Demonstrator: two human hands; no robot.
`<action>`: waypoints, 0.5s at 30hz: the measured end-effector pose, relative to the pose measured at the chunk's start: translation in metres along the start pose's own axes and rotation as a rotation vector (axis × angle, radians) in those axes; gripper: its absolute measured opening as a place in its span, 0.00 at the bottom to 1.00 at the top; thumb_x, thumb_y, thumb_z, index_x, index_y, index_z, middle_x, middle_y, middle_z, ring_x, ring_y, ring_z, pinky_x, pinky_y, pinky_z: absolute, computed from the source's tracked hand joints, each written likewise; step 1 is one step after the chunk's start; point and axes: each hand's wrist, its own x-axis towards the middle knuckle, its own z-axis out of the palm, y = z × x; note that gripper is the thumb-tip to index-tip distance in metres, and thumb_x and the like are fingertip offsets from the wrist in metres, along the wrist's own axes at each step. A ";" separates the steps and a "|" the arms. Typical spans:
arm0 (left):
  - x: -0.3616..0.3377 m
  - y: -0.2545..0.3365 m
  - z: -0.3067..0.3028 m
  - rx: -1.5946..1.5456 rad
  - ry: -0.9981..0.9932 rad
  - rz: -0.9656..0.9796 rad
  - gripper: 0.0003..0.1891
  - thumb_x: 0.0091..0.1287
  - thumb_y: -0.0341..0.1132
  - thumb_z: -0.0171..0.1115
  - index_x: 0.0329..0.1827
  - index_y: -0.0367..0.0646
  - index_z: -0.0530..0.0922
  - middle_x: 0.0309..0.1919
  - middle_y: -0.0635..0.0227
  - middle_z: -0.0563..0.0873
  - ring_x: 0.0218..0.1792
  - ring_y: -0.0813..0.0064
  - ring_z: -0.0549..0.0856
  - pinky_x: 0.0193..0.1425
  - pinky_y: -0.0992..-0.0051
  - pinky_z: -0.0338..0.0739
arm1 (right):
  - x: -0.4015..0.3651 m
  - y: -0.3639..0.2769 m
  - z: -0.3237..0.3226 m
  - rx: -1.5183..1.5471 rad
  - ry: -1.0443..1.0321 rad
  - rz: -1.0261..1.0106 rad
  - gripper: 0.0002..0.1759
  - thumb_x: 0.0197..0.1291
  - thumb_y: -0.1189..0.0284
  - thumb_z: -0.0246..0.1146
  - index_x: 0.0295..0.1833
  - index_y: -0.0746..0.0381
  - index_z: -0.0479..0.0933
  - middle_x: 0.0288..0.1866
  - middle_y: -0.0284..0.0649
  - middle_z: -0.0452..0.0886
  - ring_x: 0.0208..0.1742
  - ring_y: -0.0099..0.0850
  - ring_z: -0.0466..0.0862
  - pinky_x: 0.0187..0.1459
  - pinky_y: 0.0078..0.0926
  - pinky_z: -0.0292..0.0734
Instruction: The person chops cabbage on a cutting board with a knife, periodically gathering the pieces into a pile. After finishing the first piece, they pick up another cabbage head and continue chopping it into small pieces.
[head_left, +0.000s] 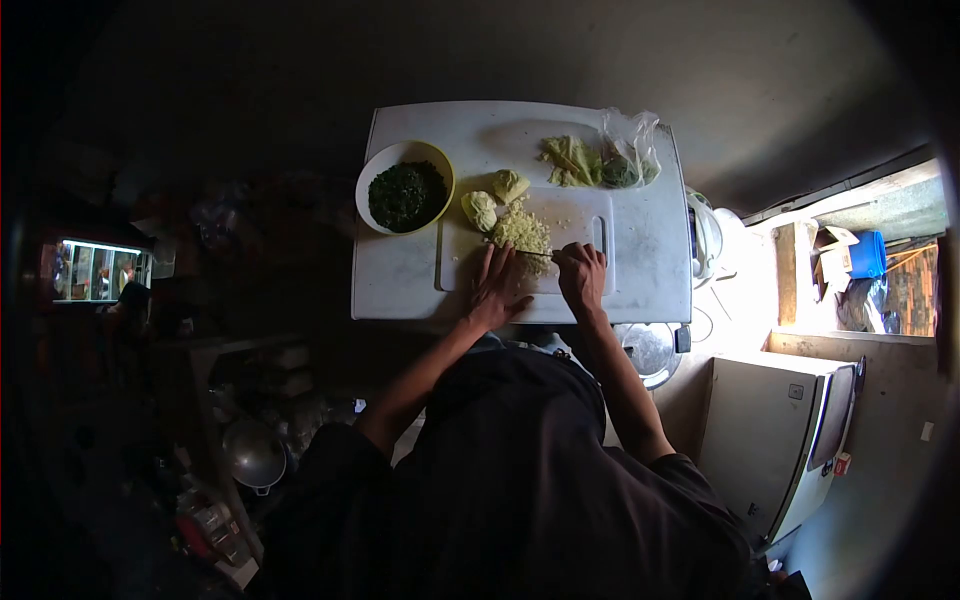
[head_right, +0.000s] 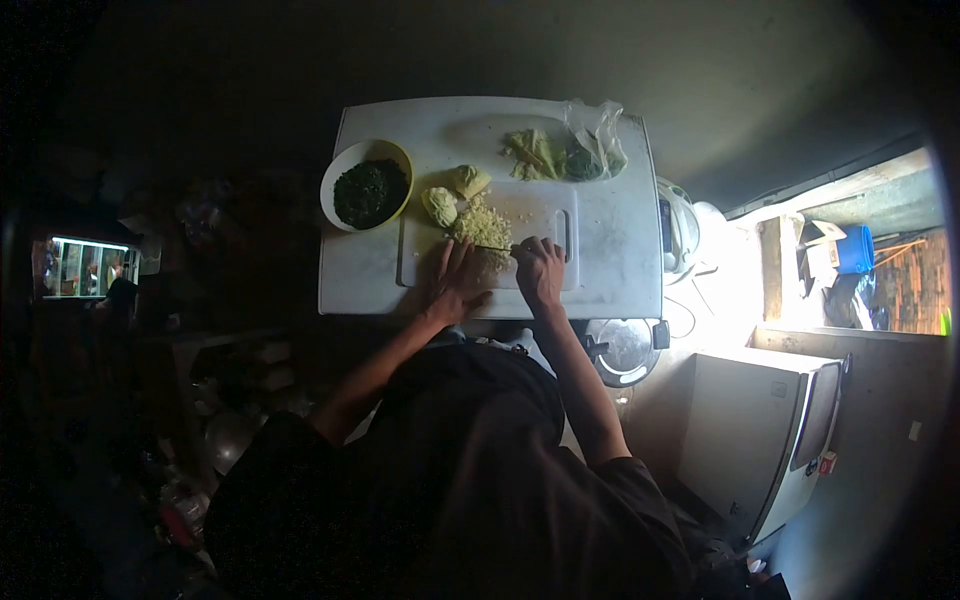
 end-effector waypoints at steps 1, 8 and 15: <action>0.001 0.001 -0.001 -0.009 0.023 0.012 0.58 0.63 0.66 0.65 0.86 0.41 0.45 0.85 0.57 0.48 0.83 0.41 0.46 0.82 0.45 0.53 | -0.003 0.005 0.007 -0.001 0.000 0.001 0.11 0.59 0.74 0.62 0.40 0.52 0.89 0.41 0.31 0.84 0.48 0.35 0.81 0.53 0.36 0.70; 0.003 -0.004 0.003 -0.007 0.039 0.016 0.58 0.62 0.63 0.67 0.86 0.40 0.45 0.85 0.55 0.49 0.83 0.40 0.47 0.82 0.46 0.52 | 0.001 0.003 0.005 0.023 0.032 -0.011 0.11 0.58 0.74 0.62 0.39 0.52 0.89 0.41 0.30 0.84 0.47 0.34 0.82 0.53 0.35 0.70; 0.008 -0.001 0.000 -0.047 0.023 -0.008 0.58 0.59 0.56 0.72 0.86 0.42 0.46 0.85 0.55 0.49 0.83 0.40 0.48 0.82 0.45 0.52 | 0.007 0.006 0.005 0.037 0.079 -0.047 0.10 0.58 0.74 0.62 0.39 0.52 0.90 0.40 0.30 0.85 0.46 0.33 0.82 0.53 0.35 0.70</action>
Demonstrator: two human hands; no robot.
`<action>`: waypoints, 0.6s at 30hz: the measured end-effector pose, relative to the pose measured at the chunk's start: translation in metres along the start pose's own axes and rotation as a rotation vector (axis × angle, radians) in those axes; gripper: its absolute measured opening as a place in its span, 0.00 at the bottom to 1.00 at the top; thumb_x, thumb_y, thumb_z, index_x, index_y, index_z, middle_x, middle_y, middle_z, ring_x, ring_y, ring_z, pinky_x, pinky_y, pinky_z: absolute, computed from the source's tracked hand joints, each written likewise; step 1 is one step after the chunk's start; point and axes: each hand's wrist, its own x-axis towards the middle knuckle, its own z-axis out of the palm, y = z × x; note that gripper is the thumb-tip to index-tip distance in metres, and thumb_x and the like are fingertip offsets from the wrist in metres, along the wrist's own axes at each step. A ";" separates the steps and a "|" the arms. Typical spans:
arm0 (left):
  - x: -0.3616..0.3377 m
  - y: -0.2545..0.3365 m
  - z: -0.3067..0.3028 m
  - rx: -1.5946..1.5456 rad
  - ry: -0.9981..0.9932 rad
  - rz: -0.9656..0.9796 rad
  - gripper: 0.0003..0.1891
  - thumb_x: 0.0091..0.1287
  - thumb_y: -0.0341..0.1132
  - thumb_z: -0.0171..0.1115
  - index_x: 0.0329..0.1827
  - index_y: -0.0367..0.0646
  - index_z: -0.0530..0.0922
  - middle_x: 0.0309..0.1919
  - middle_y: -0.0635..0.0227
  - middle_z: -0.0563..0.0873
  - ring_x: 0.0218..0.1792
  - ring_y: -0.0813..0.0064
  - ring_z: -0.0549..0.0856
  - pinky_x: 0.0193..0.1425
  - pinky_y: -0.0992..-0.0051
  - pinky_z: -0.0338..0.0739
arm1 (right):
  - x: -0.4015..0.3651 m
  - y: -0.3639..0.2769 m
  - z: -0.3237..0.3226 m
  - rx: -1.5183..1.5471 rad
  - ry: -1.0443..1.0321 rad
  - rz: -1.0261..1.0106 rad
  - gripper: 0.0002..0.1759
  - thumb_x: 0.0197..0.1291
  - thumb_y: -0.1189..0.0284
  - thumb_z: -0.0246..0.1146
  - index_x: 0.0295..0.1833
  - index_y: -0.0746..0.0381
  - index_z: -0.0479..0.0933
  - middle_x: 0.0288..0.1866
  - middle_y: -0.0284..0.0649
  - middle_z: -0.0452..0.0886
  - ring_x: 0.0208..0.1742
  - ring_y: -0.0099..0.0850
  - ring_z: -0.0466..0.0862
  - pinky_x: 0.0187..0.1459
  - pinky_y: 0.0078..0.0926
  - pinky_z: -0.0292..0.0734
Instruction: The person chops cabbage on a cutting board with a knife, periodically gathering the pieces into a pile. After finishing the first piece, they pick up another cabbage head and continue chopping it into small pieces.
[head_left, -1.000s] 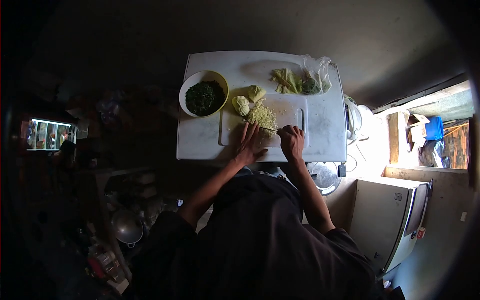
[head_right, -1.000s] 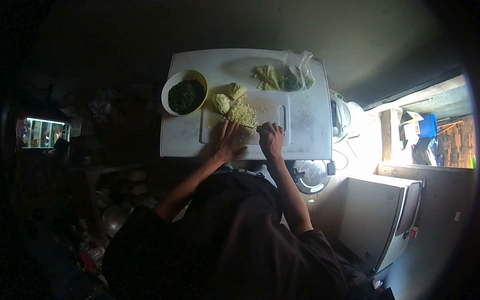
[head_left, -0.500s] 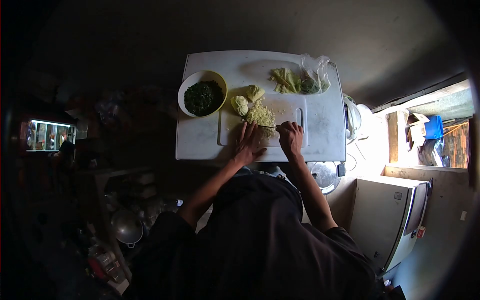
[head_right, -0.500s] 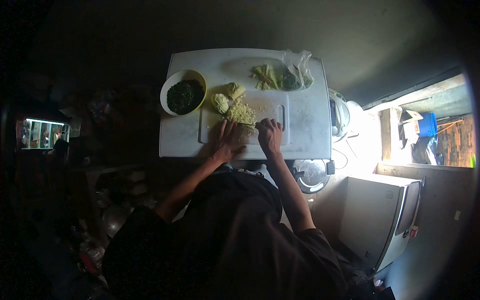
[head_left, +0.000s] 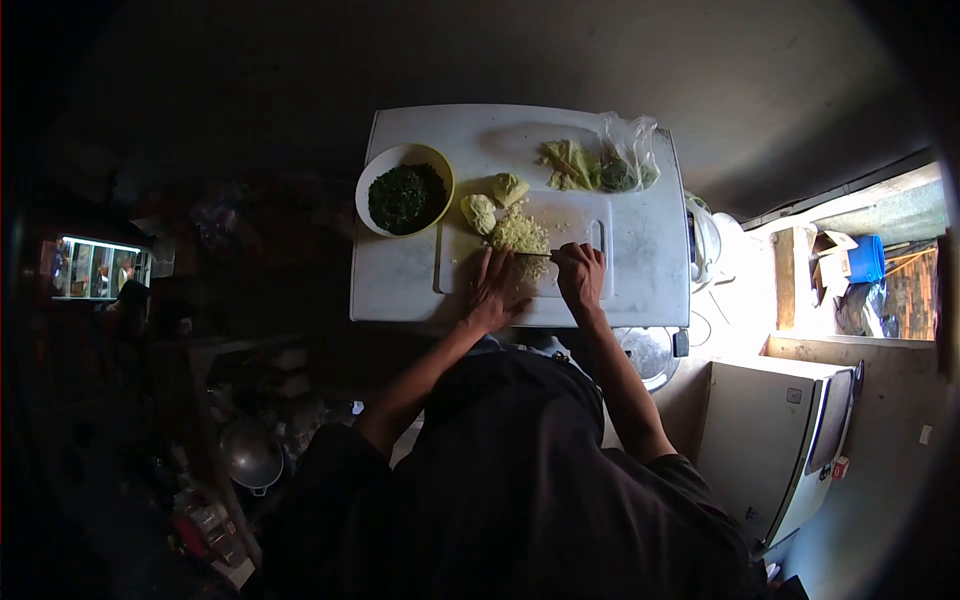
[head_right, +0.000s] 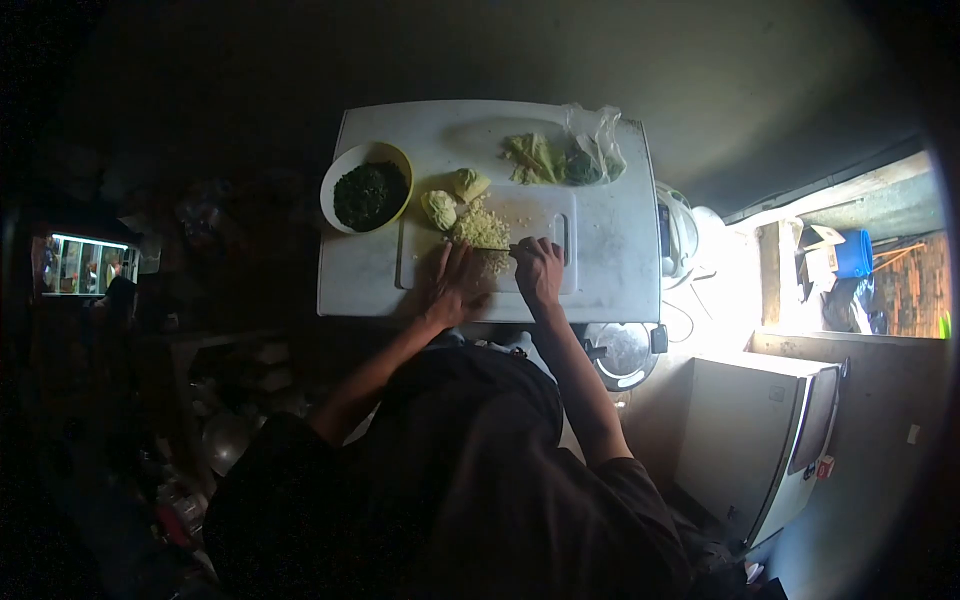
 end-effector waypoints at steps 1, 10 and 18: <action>-0.005 0.002 0.000 0.012 -0.020 -0.010 0.59 0.59 0.55 0.72 0.86 0.43 0.46 0.85 0.56 0.49 0.83 0.40 0.48 0.82 0.45 0.52 | -0.006 0.003 0.006 -0.011 -0.027 0.018 0.10 0.58 0.73 0.63 0.38 0.52 0.90 0.40 0.29 0.85 0.46 0.33 0.82 0.53 0.35 0.70; -0.006 -0.002 0.002 0.052 -0.050 -0.027 0.59 0.58 0.56 0.72 0.86 0.43 0.46 0.85 0.57 0.48 0.83 0.41 0.48 0.81 0.44 0.55 | -0.005 0.008 0.011 0.001 -0.004 0.001 0.10 0.58 0.73 0.62 0.37 0.52 0.89 0.40 0.30 0.84 0.45 0.34 0.81 0.53 0.36 0.70; -0.006 0.001 -0.004 0.028 -0.075 -0.028 0.57 0.59 0.56 0.70 0.86 0.42 0.47 0.86 0.58 0.47 0.83 0.42 0.47 0.81 0.44 0.55 | -0.003 0.010 0.015 0.014 0.047 -0.022 0.09 0.58 0.73 0.63 0.36 0.52 0.89 0.39 0.29 0.84 0.45 0.34 0.81 0.53 0.35 0.70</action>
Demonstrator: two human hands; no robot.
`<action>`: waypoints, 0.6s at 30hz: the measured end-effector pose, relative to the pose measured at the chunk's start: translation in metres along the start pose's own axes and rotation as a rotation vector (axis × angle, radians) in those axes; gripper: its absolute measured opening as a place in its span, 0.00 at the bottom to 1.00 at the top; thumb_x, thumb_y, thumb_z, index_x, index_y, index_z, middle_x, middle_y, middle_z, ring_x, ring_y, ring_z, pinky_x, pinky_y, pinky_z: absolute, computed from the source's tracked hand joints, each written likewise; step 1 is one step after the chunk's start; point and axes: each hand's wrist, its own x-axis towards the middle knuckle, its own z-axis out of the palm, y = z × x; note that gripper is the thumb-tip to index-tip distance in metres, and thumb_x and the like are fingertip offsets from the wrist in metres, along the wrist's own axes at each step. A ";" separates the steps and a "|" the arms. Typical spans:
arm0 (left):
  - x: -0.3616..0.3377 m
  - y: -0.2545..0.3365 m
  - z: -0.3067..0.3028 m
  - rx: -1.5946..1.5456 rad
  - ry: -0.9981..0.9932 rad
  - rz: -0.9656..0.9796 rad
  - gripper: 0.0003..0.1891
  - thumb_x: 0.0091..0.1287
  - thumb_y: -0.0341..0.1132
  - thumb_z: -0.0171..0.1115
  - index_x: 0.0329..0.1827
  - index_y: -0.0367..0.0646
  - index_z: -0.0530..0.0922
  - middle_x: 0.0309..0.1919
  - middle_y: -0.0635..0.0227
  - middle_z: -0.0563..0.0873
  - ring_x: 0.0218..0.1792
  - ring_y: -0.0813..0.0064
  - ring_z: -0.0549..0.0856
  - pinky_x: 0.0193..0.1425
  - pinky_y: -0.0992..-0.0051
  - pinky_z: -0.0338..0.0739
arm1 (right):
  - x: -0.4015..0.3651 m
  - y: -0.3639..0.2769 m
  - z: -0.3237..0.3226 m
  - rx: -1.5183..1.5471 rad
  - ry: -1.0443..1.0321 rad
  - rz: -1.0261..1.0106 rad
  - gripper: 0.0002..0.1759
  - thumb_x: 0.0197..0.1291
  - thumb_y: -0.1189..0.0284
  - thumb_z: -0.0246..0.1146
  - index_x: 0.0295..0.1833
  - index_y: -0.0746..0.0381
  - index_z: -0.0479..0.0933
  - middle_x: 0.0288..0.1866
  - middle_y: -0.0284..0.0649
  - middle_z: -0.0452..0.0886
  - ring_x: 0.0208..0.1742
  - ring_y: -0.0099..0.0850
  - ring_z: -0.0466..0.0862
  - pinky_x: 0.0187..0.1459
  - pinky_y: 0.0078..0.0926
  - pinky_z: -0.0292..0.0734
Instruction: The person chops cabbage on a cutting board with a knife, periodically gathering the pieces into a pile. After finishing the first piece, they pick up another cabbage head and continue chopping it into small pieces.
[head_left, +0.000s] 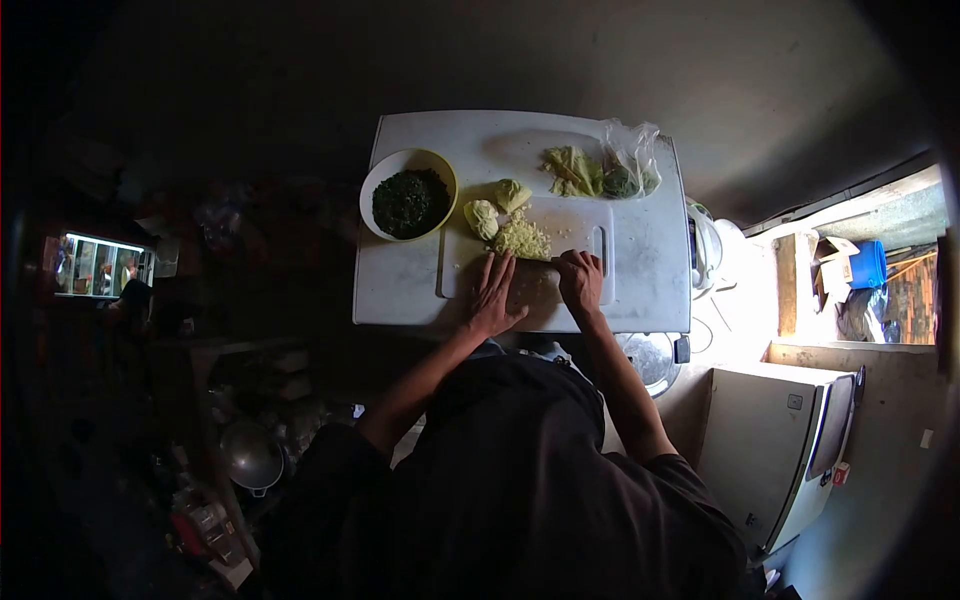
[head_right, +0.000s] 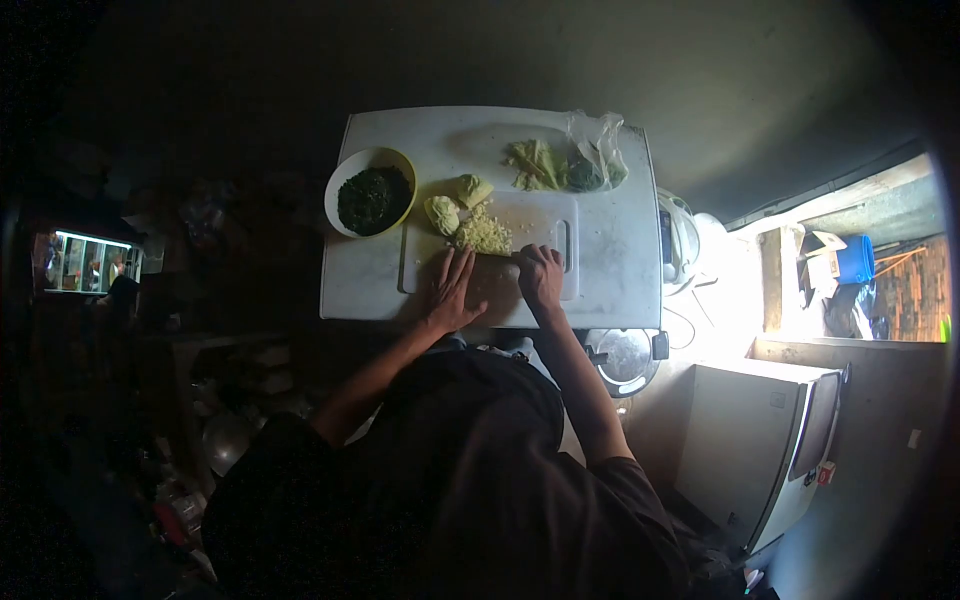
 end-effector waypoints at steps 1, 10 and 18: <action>0.000 -0.001 0.000 0.010 0.004 0.003 0.57 0.60 0.57 0.70 0.86 0.42 0.47 0.86 0.59 0.47 0.83 0.42 0.47 0.81 0.44 0.55 | 0.006 0.000 -0.003 -0.005 -0.016 -0.004 0.09 0.58 0.73 0.63 0.36 0.52 0.89 0.39 0.30 0.84 0.45 0.34 0.81 0.53 0.35 0.70; -0.001 -0.005 0.011 0.078 -0.027 -0.049 0.56 0.63 0.60 0.67 0.86 0.42 0.48 0.85 0.57 0.48 0.83 0.42 0.47 0.82 0.45 0.51 | 0.015 0.002 -0.010 0.012 -0.020 -0.032 0.07 0.57 0.72 0.65 0.35 0.52 0.88 0.39 0.29 0.84 0.45 0.33 0.82 0.54 0.36 0.70; 0.002 -0.006 0.008 0.020 0.042 0.028 0.56 0.63 0.61 0.65 0.85 0.38 0.49 0.85 0.53 0.49 0.83 0.41 0.47 0.83 0.47 0.50 | 0.021 0.005 -0.007 0.028 -0.035 -0.042 0.10 0.56 0.74 0.61 0.35 0.52 0.89 0.40 0.30 0.84 0.47 0.34 0.81 0.56 0.36 0.71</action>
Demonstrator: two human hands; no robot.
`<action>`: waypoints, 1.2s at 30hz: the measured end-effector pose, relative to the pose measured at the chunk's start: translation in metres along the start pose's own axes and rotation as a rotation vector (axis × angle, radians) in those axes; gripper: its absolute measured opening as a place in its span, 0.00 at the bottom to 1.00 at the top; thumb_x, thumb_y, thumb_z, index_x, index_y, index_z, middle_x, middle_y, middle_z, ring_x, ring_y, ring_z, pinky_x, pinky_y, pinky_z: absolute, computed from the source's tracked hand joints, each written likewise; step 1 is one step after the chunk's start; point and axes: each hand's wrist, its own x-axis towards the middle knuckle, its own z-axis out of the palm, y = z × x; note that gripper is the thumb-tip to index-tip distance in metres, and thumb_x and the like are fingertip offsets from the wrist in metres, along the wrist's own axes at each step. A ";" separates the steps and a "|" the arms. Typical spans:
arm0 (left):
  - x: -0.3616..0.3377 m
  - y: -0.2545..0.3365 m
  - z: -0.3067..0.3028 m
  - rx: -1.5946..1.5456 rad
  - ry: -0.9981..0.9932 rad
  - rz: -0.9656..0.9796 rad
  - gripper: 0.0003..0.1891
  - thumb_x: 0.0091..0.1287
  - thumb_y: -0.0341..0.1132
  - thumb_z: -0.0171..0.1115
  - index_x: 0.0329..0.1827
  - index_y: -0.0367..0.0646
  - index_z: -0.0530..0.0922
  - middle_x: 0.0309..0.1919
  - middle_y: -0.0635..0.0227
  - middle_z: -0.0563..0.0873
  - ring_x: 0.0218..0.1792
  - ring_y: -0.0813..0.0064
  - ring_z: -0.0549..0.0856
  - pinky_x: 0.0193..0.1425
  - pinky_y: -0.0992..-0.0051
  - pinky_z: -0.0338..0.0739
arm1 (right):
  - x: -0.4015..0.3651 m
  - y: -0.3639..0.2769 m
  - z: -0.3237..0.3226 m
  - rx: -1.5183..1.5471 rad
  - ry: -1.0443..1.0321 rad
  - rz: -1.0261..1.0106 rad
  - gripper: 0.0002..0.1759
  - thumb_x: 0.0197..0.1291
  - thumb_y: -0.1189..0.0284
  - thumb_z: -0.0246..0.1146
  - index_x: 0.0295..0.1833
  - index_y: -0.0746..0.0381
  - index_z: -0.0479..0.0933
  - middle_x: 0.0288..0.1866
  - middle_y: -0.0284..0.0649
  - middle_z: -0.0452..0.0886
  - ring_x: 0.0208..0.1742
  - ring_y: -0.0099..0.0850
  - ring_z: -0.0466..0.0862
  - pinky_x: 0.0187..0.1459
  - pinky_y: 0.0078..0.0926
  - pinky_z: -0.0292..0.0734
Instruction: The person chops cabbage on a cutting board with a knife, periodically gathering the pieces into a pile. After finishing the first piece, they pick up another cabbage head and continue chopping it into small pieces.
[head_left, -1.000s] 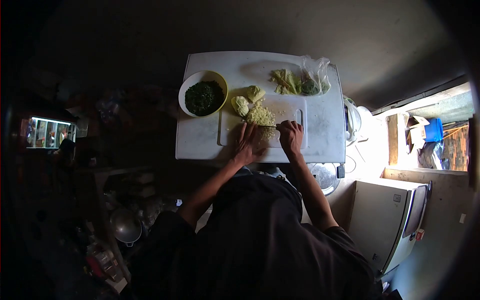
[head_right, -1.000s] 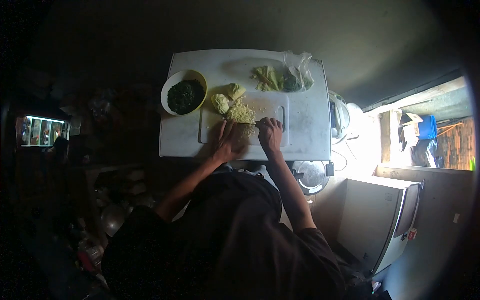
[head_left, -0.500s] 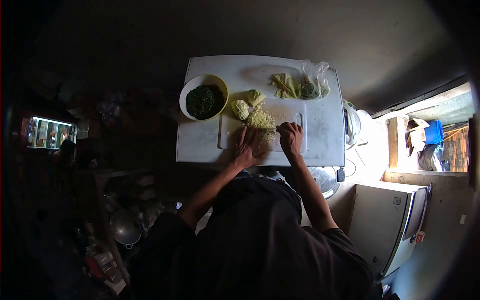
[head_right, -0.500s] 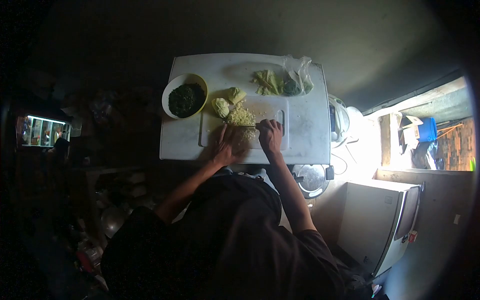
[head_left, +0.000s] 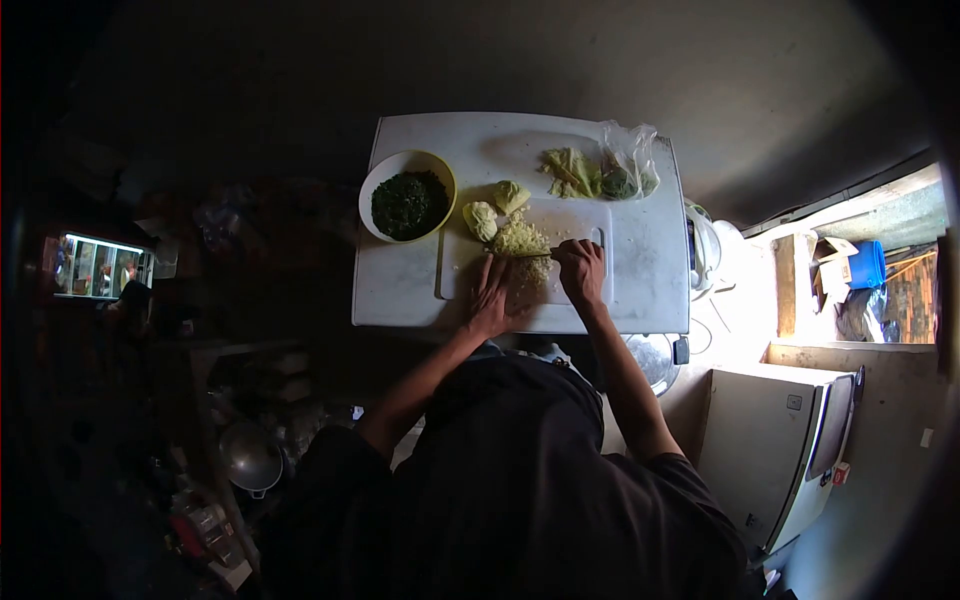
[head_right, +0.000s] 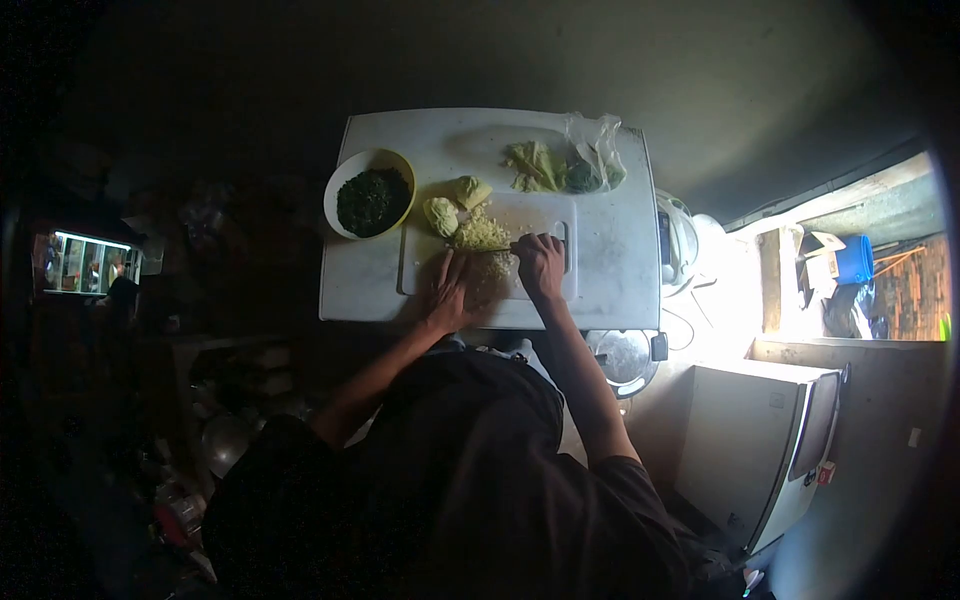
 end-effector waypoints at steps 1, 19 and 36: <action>-0.003 0.002 -0.001 -0.039 -0.039 -0.044 0.56 0.63 0.62 0.64 0.85 0.36 0.49 0.85 0.52 0.49 0.83 0.40 0.47 0.83 0.47 0.50 | -0.004 0.005 0.006 -0.013 -0.038 -0.002 0.08 0.58 0.72 0.63 0.35 0.52 0.89 0.38 0.29 0.85 0.45 0.34 0.82 0.54 0.35 0.70; -0.004 -0.009 0.009 0.064 0.021 0.034 0.57 0.64 0.68 0.60 0.84 0.35 0.50 0.84 0.49 0.50 0.83 0.40 0.47 0.83 0.47 0.50 | 0.011 0.015 0.004 -0.009 0.010 -0.132 0.09 0.55 0.75 0.63 0.36 0.53 0.88 0.40 0.30 0.85 0.48 0.33 0.82 0.54 0.37 0.72; 0.001 0.002 -0.002 -0.033 0.019 0.008 0.56 0.64 0.66 0.60 0.84 0.35 0.49 0.84 0.49 0.51 0.83 0.41 0.49 0.83 0.48 0.50 | 0.008 0.005 -0.009 0.027 -0.057 -0.018 0.06 0.58 0.72 0.65 0.37 0.54 0.87 0.40 0.31 0.84 0.48 0.35 0.81 0.53 0.38 0.72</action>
